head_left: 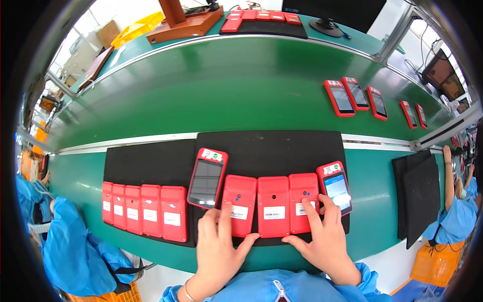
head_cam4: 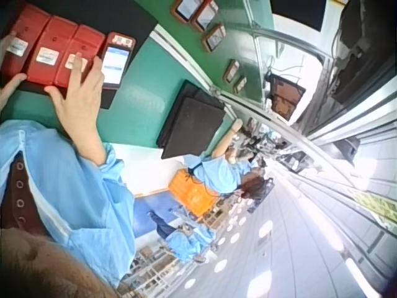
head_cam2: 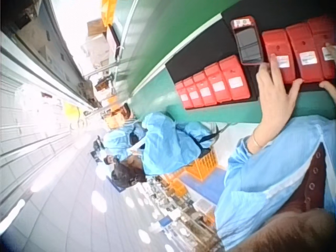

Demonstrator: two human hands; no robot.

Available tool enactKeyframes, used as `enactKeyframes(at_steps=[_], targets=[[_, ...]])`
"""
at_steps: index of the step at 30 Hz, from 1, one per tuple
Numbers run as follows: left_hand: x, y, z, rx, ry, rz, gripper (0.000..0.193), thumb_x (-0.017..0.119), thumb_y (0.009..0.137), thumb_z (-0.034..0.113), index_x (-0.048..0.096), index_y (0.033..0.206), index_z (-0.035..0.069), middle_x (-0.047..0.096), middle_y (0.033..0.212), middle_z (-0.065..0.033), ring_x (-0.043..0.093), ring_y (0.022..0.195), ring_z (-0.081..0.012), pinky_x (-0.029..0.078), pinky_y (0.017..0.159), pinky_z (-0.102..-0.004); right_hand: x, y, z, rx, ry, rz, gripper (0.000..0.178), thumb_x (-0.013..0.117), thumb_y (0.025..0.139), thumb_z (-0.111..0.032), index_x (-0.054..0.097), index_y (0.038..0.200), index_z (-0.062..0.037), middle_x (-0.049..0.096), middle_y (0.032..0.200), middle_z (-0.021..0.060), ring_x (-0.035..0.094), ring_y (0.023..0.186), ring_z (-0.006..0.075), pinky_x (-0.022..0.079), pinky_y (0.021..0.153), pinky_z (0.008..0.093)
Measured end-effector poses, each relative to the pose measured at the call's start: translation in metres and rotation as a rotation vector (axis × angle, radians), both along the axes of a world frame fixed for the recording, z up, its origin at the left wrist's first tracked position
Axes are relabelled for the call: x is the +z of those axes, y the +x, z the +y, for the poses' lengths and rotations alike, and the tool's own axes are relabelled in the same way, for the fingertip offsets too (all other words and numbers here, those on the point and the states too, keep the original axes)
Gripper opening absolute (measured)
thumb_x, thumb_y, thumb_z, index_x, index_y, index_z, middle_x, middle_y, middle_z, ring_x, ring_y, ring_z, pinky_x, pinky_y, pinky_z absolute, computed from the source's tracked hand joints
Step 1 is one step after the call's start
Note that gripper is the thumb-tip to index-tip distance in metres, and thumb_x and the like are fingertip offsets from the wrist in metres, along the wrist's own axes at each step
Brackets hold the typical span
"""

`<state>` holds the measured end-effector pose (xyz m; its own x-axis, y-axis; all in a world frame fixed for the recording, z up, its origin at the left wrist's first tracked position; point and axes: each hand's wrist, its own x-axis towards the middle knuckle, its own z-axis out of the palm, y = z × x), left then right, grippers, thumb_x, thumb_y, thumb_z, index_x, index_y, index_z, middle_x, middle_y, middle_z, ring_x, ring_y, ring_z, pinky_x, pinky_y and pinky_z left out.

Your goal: The person tests and interacts with multiple handheld electronic devices by hand on an assembly line.

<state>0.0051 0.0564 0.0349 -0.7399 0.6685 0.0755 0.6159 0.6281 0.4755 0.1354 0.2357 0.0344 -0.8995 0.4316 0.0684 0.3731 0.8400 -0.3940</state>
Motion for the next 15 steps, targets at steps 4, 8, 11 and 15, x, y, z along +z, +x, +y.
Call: enactKeyframes(at_steps=[4,8,11,15], targets=[[-0.003,0.0,0.003,0.023,0.045,-0.016,0.07,0.077,0.07,0.013,0.045,0.131,-0.001,0.045,0.119,-0.0211,0.048,0.109,-0.0366,0.045,0.09,-0.0417,-0.004,0.003,0.002,0.003,0.028,-0.02,0.072,0.081,0.073,-0.033,0.051,0.131,-0.0033,0.043,0.126,0.0286,0.049,0.101,0.0391,0.049,0.081,0.0431],[0.0,-0.006,-0.007,0.017,0.191,-0.024,0.06,0.061,0.072,0.002,0.045,0.129,-0.004,0.052,0.116,-0.0239,0.052,0.104,-0.0382,0.045,0.089,-0.0439,0.003,-0.001,0.0,0.01,0.099,0.024,0.066,0.078,0.073,-0.026,0.053,0.129,-0.0021,0.045,0.124,0.03,0.049,0.1,0.0401,0.048,0.082,0.0442],[-0.004,-0.006,-0.002,-0.006,0.125,0.088,0.051,0.061,0.078,0.002,0.048,0.127,-0.006,0.057,0.108,-0.023,0.054,0.099,-0.0386,0.046,0.085,-0.0447,-0.004,-0.01,0.0,-0.013,0.151,0.067,0.064,0.075,0.075,-0.022,0.051,0.13,-0.0013,0.048,0.121,0.0287,0.05,0.099,0.04,0.048,0.083,0.0442],[-0.011,-0.015,-0.013,0.096,0.191,0.113,0.04,0.059,0.091,0.007,0.049,0.128,-0.006,0.061,0.101,-0.0202,0.058,0.087,-0.0338,0.049,0.077,-0.0402,0.004,0.004,0.007,-0.147,-0.359,0.233,0.053,0.06,0.081,-0.01,0.047,0.132,-0.0001,0.059,0.109,0.0224,0.059,0.094,0.0361,0.049,0.082,0.0414]])
